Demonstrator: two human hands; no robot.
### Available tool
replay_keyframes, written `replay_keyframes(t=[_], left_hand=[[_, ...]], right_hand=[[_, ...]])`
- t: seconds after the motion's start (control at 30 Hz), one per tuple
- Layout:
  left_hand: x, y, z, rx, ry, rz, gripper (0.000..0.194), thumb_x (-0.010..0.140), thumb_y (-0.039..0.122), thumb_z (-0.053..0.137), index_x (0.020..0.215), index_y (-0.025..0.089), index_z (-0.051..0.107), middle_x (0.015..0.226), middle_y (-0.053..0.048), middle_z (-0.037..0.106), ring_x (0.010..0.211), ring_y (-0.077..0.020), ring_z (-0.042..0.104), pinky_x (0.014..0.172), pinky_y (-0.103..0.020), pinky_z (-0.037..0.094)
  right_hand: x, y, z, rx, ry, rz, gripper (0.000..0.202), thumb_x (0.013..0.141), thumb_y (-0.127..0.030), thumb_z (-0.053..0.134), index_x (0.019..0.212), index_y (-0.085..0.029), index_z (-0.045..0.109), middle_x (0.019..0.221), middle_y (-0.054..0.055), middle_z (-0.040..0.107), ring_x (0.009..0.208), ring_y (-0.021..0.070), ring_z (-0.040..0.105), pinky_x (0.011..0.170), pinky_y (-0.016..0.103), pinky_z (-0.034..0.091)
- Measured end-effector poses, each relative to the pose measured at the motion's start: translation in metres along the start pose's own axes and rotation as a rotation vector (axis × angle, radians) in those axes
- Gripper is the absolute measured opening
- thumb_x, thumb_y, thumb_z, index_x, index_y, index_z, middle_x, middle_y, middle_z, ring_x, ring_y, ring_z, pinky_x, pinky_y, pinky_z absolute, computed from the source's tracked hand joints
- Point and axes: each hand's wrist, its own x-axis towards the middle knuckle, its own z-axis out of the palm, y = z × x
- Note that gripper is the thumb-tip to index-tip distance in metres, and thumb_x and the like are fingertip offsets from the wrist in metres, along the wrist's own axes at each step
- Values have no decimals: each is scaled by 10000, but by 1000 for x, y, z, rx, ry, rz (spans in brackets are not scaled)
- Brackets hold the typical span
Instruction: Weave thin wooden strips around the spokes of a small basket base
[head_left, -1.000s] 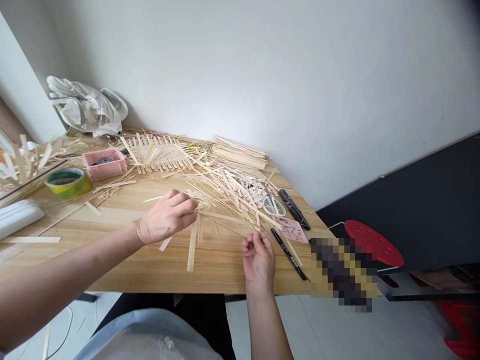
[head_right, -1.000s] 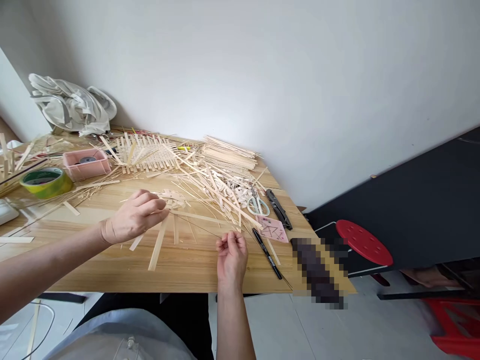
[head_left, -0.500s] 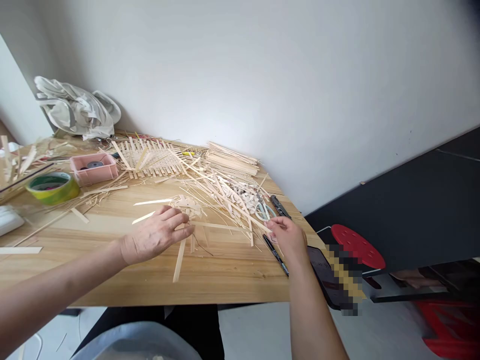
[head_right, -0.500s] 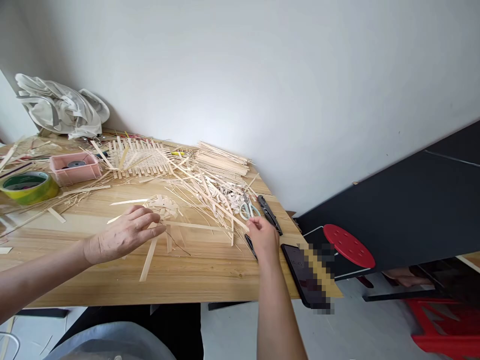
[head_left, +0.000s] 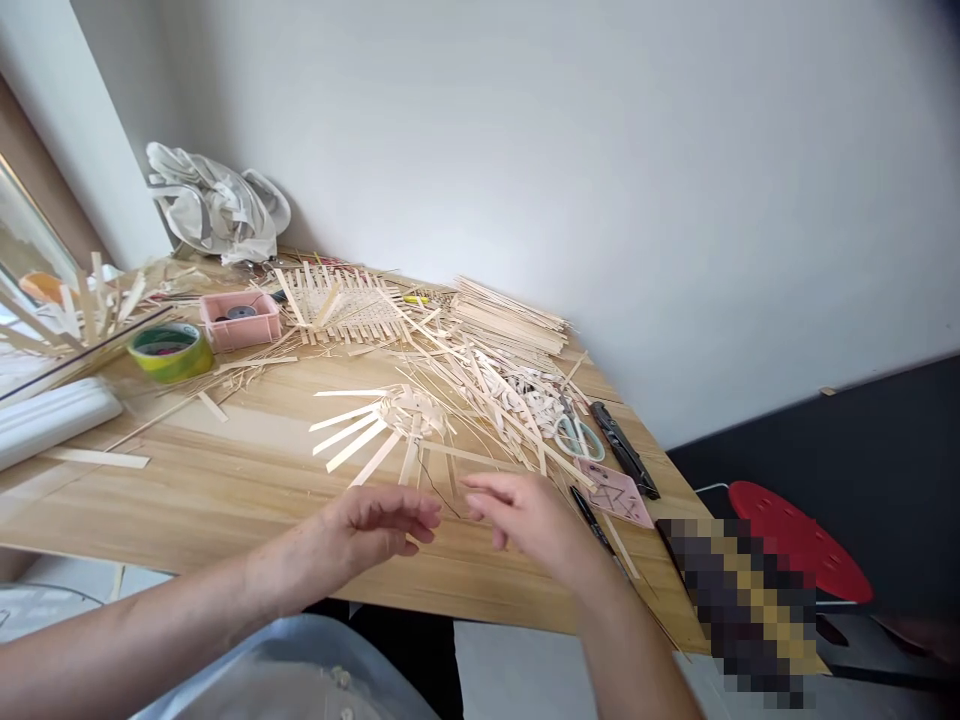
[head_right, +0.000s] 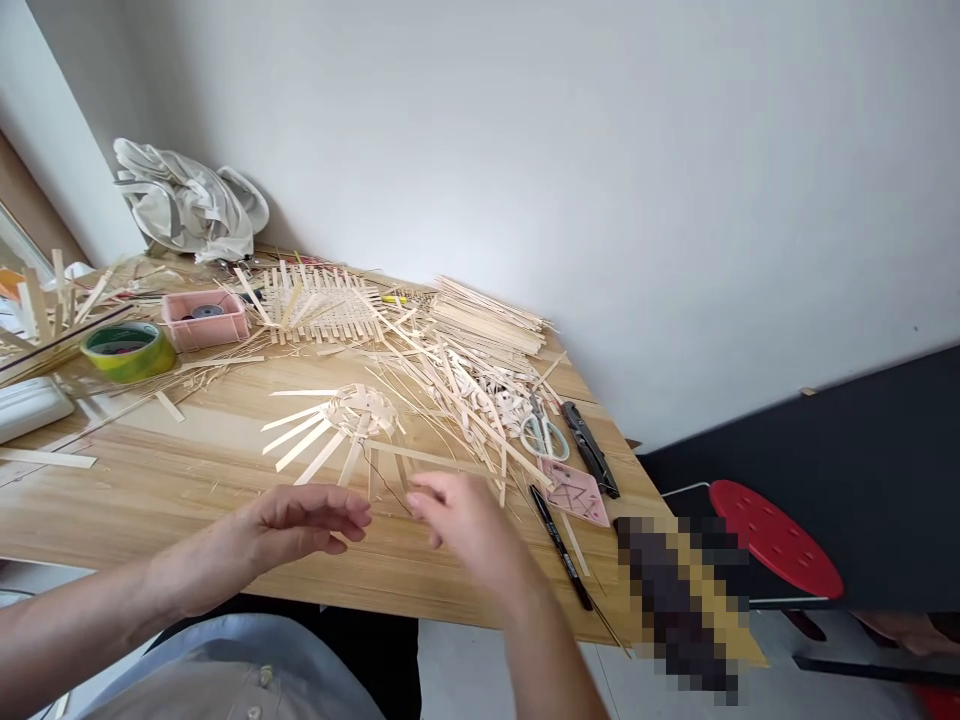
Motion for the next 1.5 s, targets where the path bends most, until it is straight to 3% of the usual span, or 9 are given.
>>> replay_keyframes(t=[0.13, 0.27, 0.43, 0.67, 0.93, 1.07, 1.23, 1.33, 1.5], left_hand=[[3, -8, 3, -146, 20, -50, 377, 790, 86, 374, 1135, 186, 484, 1020, -104, 598, 882, -147, 576, 747, -314, 469], [6, -9, 4, -372, 61, -191, 308, 744, 112, 439, 1024, 179, 548, 879, -58, 604, 775, -126, 564, 720, -288, 455], [10, -15, 4, -450, 112, -232, 232, 707, 134, 481, 912, 171, 583, 819, -30, 593, 728, -110, 542, 704, -268, 439], [6, -28, -1, -393, 245, -282, 201, 727, 171, 490, 907, 154, 578, 935, -71, 606, 892, -162, 550, 792, -332, 438], [11, -18, 8, -919, 513, -444, 349, 731, 222, 598, 1070, 166, 540, 1063, -103, 599, 1005, -175, 536, 792, -247, 433], [18, -14, 7, -1008, 575, -417, 189, 733, 233, 605, 897, 142, 589, 659, -8, 579, 613, -70, 551, 552, -160, 424], [18, -18, 5, -952, 557, -410, 225, 713, 279, 625, 881, 139, 574, 598, 24, 521, 507, -40, 477, 474, -144, 378], [17, -19, 6, -918, 531, -409, 256, 713, 293, 623, 914, 144, 567, 606, 22, 528, 511, -42, 475, 471, -144, 364], [18, -21, 7, -891, 497, -411, 252, 707, 294, 622, 900, 142, 563, 596, 19, 532, 494, -43, 463, 458, -149, 331]], right_hand=[[4, 18, 57, 127, 42, 80, 389, 744, -263, 492, 1119, -168, 536, 471, -43, 559, 301, 94, 452, 314, 196, 329], [15, 24, 81, -88, 233, 30, 261, 726, -183, 473, 963, -196, 581, 435, -45, 536, 306, 98, 431, 344, 203, 290], [20, 13, 84, -410, 317, 42, 138, 724, -187, 471, 602, -212, 531, 480, -13, 527, 427, 123, 439, 403, 212, 227], [4, 2, 68, -136, 277, -109, 169, 751, -253, 473, 604, -183, 520, 617, -5, 525, 542, 108, 456, 508, 212, 341], [-23, -20, 67, -129, 59, -204, 148, 745, -183, 481, 611, -168, 541, 641, -9, 524, 595, 95, 462, 561, 208, 345], [-21, -11, 26, -88, -35, -169, 138, 729, -281, 524, 722, -181, 619, 748, 12, 606, 607, 107, 507, 569, 218, 384], [29, 55, -81, -431, 643, 168, 236, 745, -332, 457, 797, -156, 606, 699, 44, 626, 589, 150, 539, 527, 239, 380], [65, 97, -121, -723, 581, 377, 224, 741, -225, 432, 871, -161, 602, 875, 76, 643, 773, 178, 574, 616, 241, 390], [96, 129, -133, -801, 482, 455, 252, 685, -254, 518, 910, -160, 585, 913, 122, 631, 832, 235, 579, 625, 280, 392]])
